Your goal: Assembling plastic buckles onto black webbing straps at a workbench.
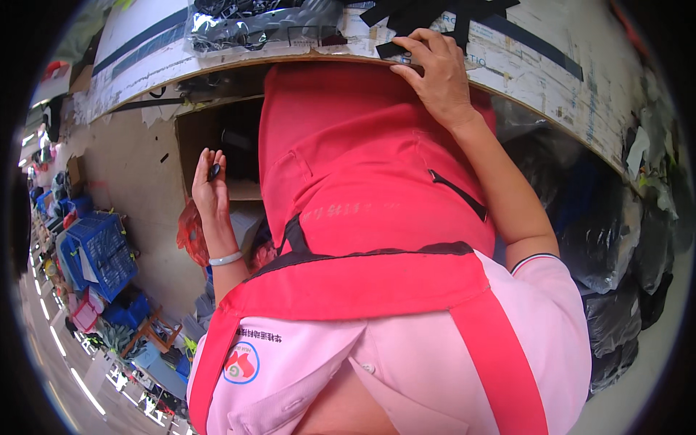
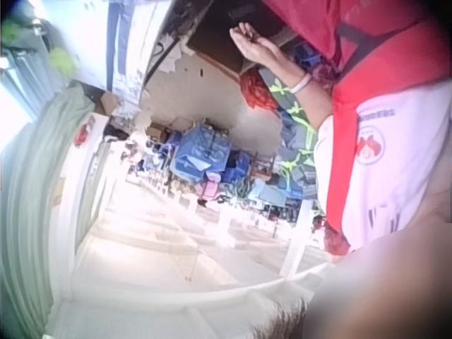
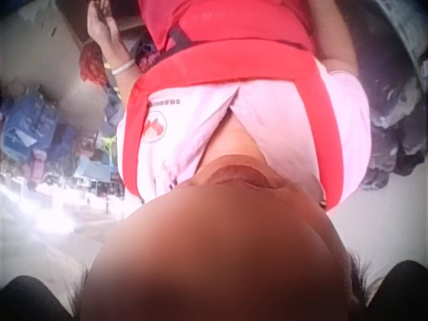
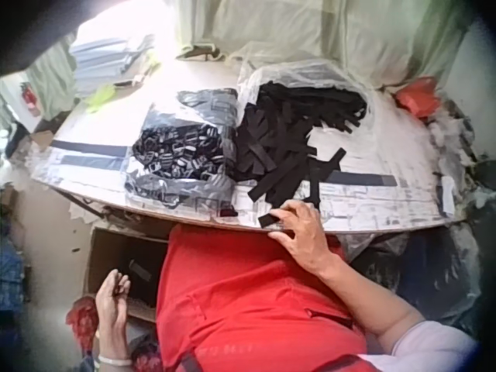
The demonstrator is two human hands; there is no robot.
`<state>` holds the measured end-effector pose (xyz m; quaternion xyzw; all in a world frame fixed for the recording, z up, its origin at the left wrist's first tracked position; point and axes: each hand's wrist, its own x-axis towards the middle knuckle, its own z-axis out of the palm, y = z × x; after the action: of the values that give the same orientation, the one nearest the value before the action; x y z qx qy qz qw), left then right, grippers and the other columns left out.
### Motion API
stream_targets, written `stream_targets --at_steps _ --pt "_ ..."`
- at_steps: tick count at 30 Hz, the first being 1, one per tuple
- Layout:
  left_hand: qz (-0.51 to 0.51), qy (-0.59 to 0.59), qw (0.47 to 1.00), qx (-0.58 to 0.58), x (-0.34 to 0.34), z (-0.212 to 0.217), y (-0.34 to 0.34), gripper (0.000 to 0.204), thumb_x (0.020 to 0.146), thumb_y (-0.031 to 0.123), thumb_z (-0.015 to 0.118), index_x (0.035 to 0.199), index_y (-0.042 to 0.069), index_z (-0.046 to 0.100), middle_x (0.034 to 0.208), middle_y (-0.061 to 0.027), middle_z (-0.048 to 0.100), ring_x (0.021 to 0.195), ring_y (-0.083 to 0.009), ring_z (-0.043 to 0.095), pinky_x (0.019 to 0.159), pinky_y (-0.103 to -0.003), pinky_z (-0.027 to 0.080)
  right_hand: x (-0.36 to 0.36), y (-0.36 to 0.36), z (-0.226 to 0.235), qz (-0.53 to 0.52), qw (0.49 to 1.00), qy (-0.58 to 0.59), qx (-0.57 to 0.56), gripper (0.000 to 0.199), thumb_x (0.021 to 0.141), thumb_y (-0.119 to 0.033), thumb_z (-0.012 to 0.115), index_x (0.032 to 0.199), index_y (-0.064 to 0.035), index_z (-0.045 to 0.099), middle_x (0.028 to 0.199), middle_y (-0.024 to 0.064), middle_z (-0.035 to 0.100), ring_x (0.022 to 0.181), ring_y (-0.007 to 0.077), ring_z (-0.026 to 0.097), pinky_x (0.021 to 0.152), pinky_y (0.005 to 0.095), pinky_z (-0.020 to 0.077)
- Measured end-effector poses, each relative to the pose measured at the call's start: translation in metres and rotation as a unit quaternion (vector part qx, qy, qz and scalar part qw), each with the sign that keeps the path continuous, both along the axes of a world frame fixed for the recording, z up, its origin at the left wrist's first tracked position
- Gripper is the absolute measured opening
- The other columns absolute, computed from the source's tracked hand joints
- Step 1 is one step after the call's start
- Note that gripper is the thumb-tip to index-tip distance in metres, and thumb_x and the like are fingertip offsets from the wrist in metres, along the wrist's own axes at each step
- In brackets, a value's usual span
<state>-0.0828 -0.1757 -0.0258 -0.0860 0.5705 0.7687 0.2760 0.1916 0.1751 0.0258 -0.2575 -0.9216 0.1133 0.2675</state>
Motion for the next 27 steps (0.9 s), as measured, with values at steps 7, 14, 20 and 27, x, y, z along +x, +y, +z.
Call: stream_targets --at_steps 7,14,20,27 --pt "-0.182 -0.096 0.966 0.158 0.039 0.021 0.071 0.047 0.077 -0.020 0.043 0.123 -0.013 0.049 0.119 -0.0219 0.057 0.115 -0.0306 0.056 0.105 -0.036 0.044 -0.014 -0.005 0.016 0.079 0.988 0.129 0.027 0.022 0.078 -0.008 0.073 0.098 -0.0138 0.071 0.093 0.0010 0.062 0.087 0.0208 0.054 0.076 0.0323 0.0430" --pt "-0.299 -0.025 0.945 0.132 0.084 0.058 0.122 0.023 0.097 0.006 0.051 0.116 -0.006 0.055 0.101 -0.0180 0.065 0.091 -0.0284 0.068 0.079 -0.036 0.059 -0.046 -0.064 0.065 0.151 0.890 0.094 -0.421 0.014 0.091 -0.013 0.063 0.097 -0.0008 0.066 0.083 0.0006 0.064 0.078 0.0060 0.056 0.071 0.0217 0.0457" --pt "-0.330 0.047 0.939 0.085 0.095 0.050 0.127 0.019 0.096 0.010 0.055 0.106 -0.005 0.059 0.089 -0.0116 0.066 0.077 -0.0187 0.067 0.064 -0.030 0.058 -0.046 -0.081 0.040 0.111 0.762 -0.034 -0.637 0.019 0.093 -0.019 0.062 0.092 -0.0010 0.065 0.071 -0.0050 0.058 0.063 0.0009 0.049 0.055 0.0179 0.0386" --pt "-0.302 0.128 0.945 -0.003 0.106 0.048 0.134 0.008 0.087 0.004 0.067 0.093 -0.001 0.065 0.082 -0.0008 0.064 0.070 -0.0058 0.061 0.061 -0.020 0.051 -0.049 -0.079 0.022 0.148 0.800 0.055 -0.578 0.022 0.092 -0.021 0.062 0.092 0.0003 0.065 0.070 -0.0035 0.059 0.062 0.0019 0.049 0.055 0.0187 0.0386"
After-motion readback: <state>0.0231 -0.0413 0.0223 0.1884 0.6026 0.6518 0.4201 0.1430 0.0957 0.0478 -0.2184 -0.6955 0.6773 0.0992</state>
